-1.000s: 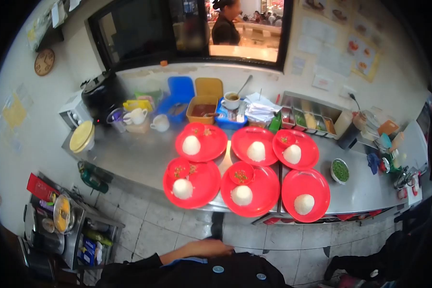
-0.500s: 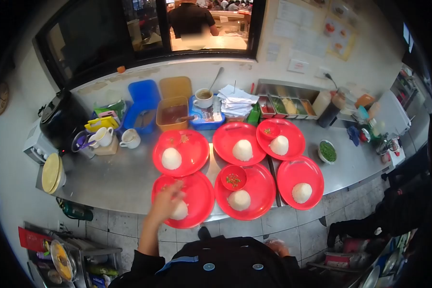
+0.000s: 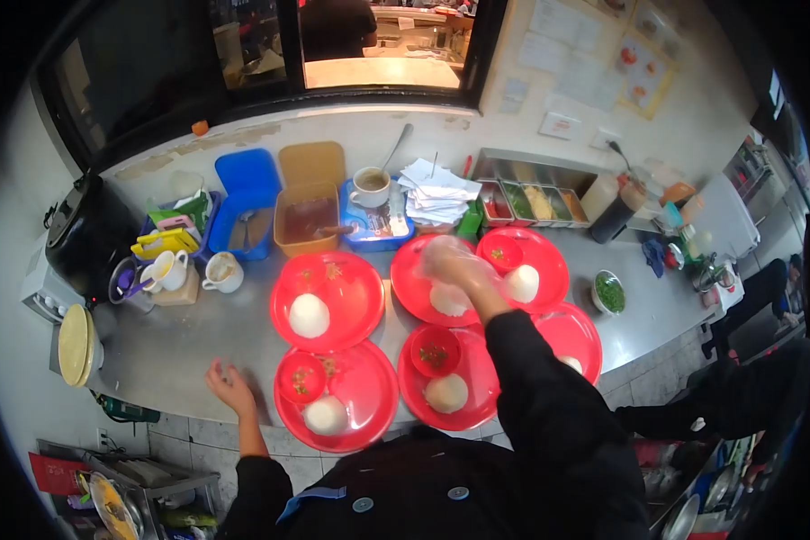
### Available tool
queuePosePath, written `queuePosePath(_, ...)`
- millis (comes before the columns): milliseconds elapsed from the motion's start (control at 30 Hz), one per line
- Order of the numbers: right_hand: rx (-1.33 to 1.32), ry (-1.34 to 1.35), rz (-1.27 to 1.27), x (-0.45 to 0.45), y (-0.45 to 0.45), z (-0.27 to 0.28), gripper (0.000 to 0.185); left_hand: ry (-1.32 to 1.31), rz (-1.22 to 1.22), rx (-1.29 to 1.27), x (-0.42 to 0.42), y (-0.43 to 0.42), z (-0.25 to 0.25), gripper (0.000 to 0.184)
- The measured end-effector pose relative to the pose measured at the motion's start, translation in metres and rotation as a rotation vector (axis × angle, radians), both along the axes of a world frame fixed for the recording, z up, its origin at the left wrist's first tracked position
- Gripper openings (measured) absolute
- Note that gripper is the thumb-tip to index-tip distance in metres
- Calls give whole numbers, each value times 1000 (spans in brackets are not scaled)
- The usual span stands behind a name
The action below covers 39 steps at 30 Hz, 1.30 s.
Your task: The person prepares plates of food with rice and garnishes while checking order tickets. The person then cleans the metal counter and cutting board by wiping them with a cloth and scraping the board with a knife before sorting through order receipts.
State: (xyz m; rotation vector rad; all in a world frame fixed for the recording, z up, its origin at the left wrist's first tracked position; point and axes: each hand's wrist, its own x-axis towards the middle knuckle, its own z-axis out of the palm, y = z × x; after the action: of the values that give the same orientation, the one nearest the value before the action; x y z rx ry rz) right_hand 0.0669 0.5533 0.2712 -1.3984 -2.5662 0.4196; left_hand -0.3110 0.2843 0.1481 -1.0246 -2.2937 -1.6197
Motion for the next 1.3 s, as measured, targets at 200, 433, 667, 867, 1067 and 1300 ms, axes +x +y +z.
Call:
queuePosePath(200,79,-216,182,-26,52,-28,27,-554,-950,-312,162,89,82,23)
queuePosePath(433,-273,-539,83,-53,47,-17,20,-571,-846,-571,247,193,17,33)
queuePosePath(667,97,-348,421,-24,91,-115,22,-731,-818,-561,249,191,15,28)
queuePosePath(867,-243,-528,123,-47,77,-41,21,-901,-798,-501,250,190,15,28)
queuePosePath(1067,-244,-510,125,-34,90,-99,20,-953,-776,-468,251,190,6,28)
queuePosePath(1300,-230,-534,129,-38,64,-56,17,-736,-786,-539,250,188,9,26)
